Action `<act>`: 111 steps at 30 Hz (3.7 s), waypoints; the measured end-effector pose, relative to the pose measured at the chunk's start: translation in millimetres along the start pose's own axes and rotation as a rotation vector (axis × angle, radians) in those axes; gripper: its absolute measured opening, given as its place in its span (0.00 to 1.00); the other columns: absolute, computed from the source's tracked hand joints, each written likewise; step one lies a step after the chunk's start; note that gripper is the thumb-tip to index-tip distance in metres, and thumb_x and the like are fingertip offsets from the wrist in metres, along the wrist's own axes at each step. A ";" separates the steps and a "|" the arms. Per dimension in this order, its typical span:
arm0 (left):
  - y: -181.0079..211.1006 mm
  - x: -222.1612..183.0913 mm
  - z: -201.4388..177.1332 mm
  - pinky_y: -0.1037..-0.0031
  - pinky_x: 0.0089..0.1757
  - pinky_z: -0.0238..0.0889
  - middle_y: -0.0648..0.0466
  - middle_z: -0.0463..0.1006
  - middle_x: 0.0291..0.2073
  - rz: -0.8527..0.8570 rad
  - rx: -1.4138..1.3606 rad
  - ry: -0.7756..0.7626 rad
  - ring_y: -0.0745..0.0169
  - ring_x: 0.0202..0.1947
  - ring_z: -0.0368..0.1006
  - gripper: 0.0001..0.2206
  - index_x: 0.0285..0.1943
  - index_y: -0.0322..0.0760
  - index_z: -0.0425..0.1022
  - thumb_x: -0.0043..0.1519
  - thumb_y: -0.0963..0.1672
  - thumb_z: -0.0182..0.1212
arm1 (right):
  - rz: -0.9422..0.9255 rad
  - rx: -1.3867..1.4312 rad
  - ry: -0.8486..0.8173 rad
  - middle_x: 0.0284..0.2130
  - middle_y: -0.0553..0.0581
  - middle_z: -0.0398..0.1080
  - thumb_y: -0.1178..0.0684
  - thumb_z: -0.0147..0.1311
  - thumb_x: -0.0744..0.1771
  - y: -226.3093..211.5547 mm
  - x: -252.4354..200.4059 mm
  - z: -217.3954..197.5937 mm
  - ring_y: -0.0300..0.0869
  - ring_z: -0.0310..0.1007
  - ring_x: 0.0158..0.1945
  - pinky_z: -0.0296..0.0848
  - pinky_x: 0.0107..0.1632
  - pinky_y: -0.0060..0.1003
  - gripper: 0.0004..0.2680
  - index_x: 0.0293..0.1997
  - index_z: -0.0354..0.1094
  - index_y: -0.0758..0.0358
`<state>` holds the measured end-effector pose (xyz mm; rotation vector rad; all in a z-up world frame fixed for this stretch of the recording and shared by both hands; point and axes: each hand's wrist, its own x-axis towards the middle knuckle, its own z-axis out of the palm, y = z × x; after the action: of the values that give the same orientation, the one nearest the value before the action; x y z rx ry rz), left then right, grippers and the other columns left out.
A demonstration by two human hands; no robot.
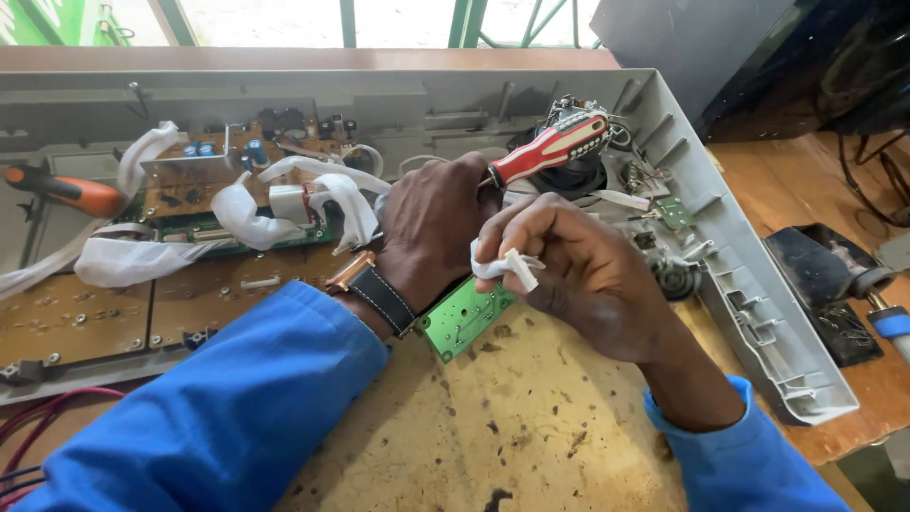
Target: Unscrewing a circuit board from an electronic device and disconnecting ribbon cables
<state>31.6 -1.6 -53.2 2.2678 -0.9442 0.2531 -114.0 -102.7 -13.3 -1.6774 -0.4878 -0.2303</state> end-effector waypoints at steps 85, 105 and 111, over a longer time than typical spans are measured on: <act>-70.0 -102.7 -116.2 0.78 0.59 0.58 0.54 0.76 0.64 -0.207 -0.769 -0.827 0.68 0.61 0.70 0.24 0.60 0.40 0.79 0.57 0.50 0.54 | 0.543 -0.761 -0.352 0.38 0.42 0.87 0.36 0.66 0.59 5.8 32.4 25.2 0.34 0.84 0.34 0.81 0.36 0.33 0.19 0.51 0.80 0.46; -48.1 -99.8 -139.1 0.76 0.23 0.67 0.51 0.71 0.26 -0.338 -0.939 -1.116 0.68 0.25 0.73 0.16 0.50 0.37 0.70 0.61 0.51 0.55 | 0.099 -0.571 -0.390 0.35 0.49 0.85 0.47 0.56 0.66 10.0 33.4 15.3 0.34 0.82 0.31 0.80 0.32 0.28 0.11 0.45 0.79 0.59; -39.6 -103.9 -135.2 0.71 0.29 0.62 0.56 0.74 0.22 -0.055 -0.494 -0.903 0.65 0.23 0.69 0.12 0.37 0.40 0.75 0.62 0.51 0.57 | 0.083 -0.623 -0.469 0.28 0.45 0.84 0.44 0.64 0.61 9.7 33.3 11.7 0.34 0.81 0.24 0.79 0.28 0.30 0.10 0.40 0.80 0.56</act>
<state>-6.4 164.2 -12.0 1.8957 -1.1895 -0.9999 -81.6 -86.1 -9.9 -2.3738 -0.7423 0.0942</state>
